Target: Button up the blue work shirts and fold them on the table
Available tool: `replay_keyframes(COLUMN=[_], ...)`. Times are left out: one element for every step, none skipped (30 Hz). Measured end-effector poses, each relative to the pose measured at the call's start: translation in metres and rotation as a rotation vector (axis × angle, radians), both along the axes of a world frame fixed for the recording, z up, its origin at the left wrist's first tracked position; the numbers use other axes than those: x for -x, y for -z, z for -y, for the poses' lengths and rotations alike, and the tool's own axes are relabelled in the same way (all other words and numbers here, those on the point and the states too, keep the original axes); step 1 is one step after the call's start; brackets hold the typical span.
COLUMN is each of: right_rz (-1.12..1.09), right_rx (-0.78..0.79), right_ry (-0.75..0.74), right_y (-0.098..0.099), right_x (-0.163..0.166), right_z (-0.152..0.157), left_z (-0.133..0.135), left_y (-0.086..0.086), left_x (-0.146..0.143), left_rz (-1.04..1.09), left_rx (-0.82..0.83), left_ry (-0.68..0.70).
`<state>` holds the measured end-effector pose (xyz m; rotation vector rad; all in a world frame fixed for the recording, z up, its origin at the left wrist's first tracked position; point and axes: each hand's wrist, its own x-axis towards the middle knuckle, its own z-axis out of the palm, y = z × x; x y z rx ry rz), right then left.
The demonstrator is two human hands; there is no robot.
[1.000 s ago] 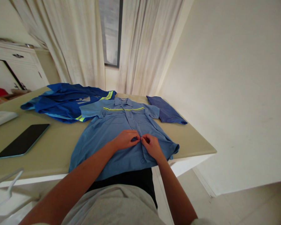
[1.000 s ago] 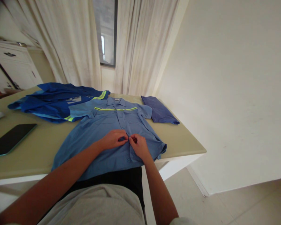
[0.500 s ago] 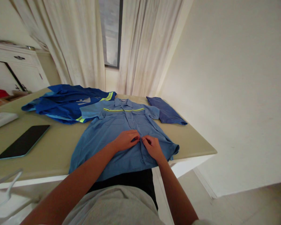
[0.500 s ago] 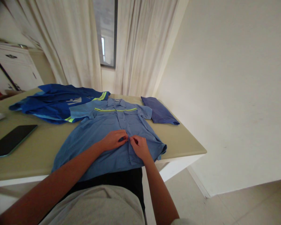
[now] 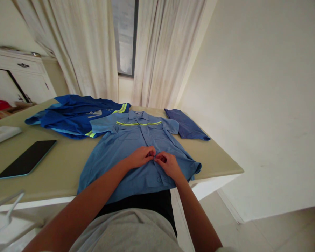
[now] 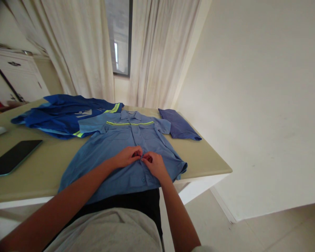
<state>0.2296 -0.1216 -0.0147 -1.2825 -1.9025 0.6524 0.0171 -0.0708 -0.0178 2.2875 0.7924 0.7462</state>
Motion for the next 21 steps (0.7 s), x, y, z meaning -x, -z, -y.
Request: replay_keyframes(right_rz=[0.018, 0.041, 0.068, 0.095, 0.120, 0.139, 0.152, 0.160, 0.165, 0.168, 0.171, 0.173, 0.174, 0.174, 0.173, 0.171, 0.167, 0.163, 0.161, 0.160, 0.161], right_rx=[-0.013, -0.030, -0.049, -0.068, -0.086, -0.104, -0.119, -0.128, -0.135, -0.139, -0.139, -0.138, -0.137, -0.137, -0.138, -0.137, -0.136, -0.133, -0.129, -0.125, -0.122], right_ry=[0.001, 0.002, 0.002, 0.001, 0.000, 0.001, 0.000, -0.003, -0.006, -0.009, -0.012, -0.013, -0.014, -0.016, -0.019, -0.026, -0.034, -0.042, -0.049, -0.051, -0.050], right_y=[0.000, 0.001, 0.001, 0.001, 0.002, 0.002, 0.001, 0.001, 0.001, 0.001, 0.001, 0.001, 0.001, 0.001, 0.001, 0.000, 0.000, 0.000, -0.001, -0.001, -0.001], right_x=[0.000, 0.000, 0.001, 0.001, 0.001, 0.001, 0.001, 0.001, 0.001, 0.001, 0.002, 0.002, 0.002, 0.002, 0.002, 0.002, 0.002, 0.002, 0.002, 0.002, 0.002], right_z=[0.000, 0.000, 0.000, 0.000, 0.000, 0.000, 0.000, 0.000, 0.001, 0.000, 0.000, 0.000, 0.000, 0.000, 0.000, 0.000, 0.001, 0.001, 0.002, 0.002, 0.002], left_z=[0.001, 0.002, 0.003, 0.004, 0.004, 0.003, 0.002, 0.001, -0.001, -0.003, -0.005, -0.007, -0.009, -0.010, -0.012, -0.013, -0.014, -0.015, -0.017, -0.017, -0.018], left_y=[-0.001, -0.002, -0.002, -0.003, -0.003, -0.003, -0.003, -0.002, -0.002, -0.001, -0.001, -0.001, -0.001, -0.001, -0.001, -0.001, -0.001, -0.001, 0.000, 0.000, 0.001], left_x=[0.000, -0.001, -0.002, -0.003, -0.004, -0.005, -0.005, -0.006, -0.006, -0.006, -0.005, -0.005, -0.004, -0.003, -0.002, -0.001, 0.000, 0.001, 0.003, 0.004, 0.005], left_rz=[0.021, 0.040, 0.055, 0.064, 0.070, 0.075, 0.084, 0.096, 0.108, 0.112, 0.105, 0.086, 0.064, 0.039, 0.016, -0.004, -0.022, -0.036, -0.048, -0.058, -0.062], left_rx=[0.025, 0.047, 0.068, 0.088, 0.108, 0.132, 0.159, 0.190, 0.221, 0.249, 0.269, 0.277, 0.266, 0.240, 0.205, 0.171, 0.149, 0.142, 0.150, 0.164, 0.172], left_ry=[0.000, -0.003, -0.011, -0.024, -0.037, -0.046, -0.051, -0.049, -0.039, -0.024, -0.007, 0.004, 0.002, -0.010, -0.033, -0.057, -0.073, -0.075, -0.060, -0.035, -0.012])
